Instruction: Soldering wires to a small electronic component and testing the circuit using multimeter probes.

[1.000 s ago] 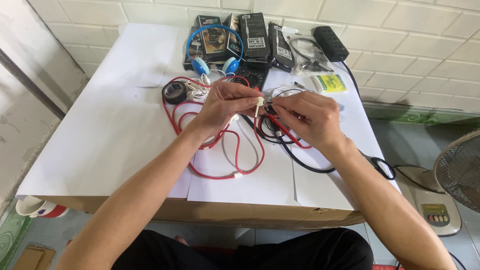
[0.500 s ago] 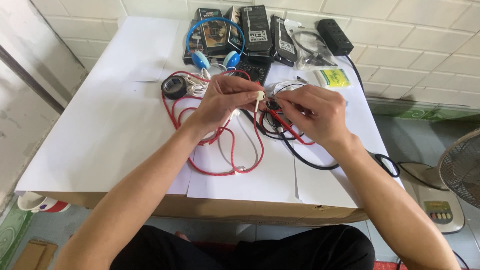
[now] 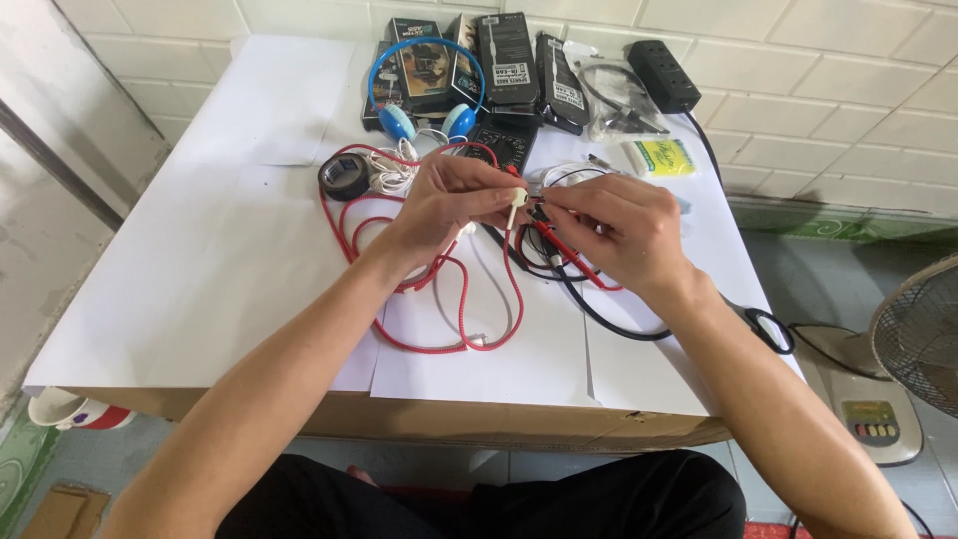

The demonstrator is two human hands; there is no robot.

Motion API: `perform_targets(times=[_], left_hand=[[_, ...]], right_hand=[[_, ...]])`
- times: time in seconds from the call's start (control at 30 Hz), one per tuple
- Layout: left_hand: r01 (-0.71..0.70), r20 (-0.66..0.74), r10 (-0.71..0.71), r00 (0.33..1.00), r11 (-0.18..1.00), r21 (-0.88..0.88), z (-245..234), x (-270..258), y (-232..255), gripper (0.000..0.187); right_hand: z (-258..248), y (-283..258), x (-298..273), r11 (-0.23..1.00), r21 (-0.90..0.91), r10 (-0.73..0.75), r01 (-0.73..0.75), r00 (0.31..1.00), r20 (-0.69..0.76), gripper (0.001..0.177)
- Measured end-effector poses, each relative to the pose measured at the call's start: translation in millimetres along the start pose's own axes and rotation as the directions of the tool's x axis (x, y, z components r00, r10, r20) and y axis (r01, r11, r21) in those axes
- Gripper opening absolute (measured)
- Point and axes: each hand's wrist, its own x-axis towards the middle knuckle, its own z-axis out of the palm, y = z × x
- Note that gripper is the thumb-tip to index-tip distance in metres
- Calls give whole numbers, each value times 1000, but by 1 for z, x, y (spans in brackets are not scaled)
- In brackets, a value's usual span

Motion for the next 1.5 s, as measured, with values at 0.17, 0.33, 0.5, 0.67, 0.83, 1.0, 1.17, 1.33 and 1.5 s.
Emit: perform_targets(times=[0.17, 0.33, 0.5, 0.67, 0.83, 1.0, 1.17, 1.33, 1.5], left_hand=[[-1, -30, 2, 1000, 1000, 26, 2, -1, 3, 17], [-3, -37, 5, 999, 999, 49, 4, -1, 3, 17], [-17, -132, 32, 991, 993, 115, 6, -1, 5, 19], [-16, -158, 31, 987, 995, 99, -1, 2, -3, 23], [-27, -185, 42, 982, 996, 83, -2, 1, -2, 23], [-30, -178, 46, 983, 995, 93, -2, 1, 1, 23], [-113, -96, 122, 988, 989, 97, 2, 0, 5, 14], [-130, -78, 143, 987, 979, 155, 6, 4, 8, 11], [-1, -203, 42, 978, 980, 200, 8, -1, 2, 24]], right_hand=[[3, 0, 0, 1000, 13, 6, -6, 1000, -9, 11], [1, 7, -5, 1000, 11, 21, -21, 1000, 1, 10], [-5, 4, -9, 961, -46, 272, -272, 962, 2, 9], [-4, 25, -21, 833, -59, 543, -550, 833, -103, 8], [-19, 41, -21, 622, -387, 756, -680, 650, 73, 16], [-63, 20, -1, 623, -270, 783, -735, 583, 219, 23], [-118, 44, -31, 441, -452, 877, -776, 478, 34, 14], [-147, 84, -116, 496, -524, 814, -692, 581, 3, 12], [-161, 92, -172, 567, -475, 706, -673, 694, -140, 14]])
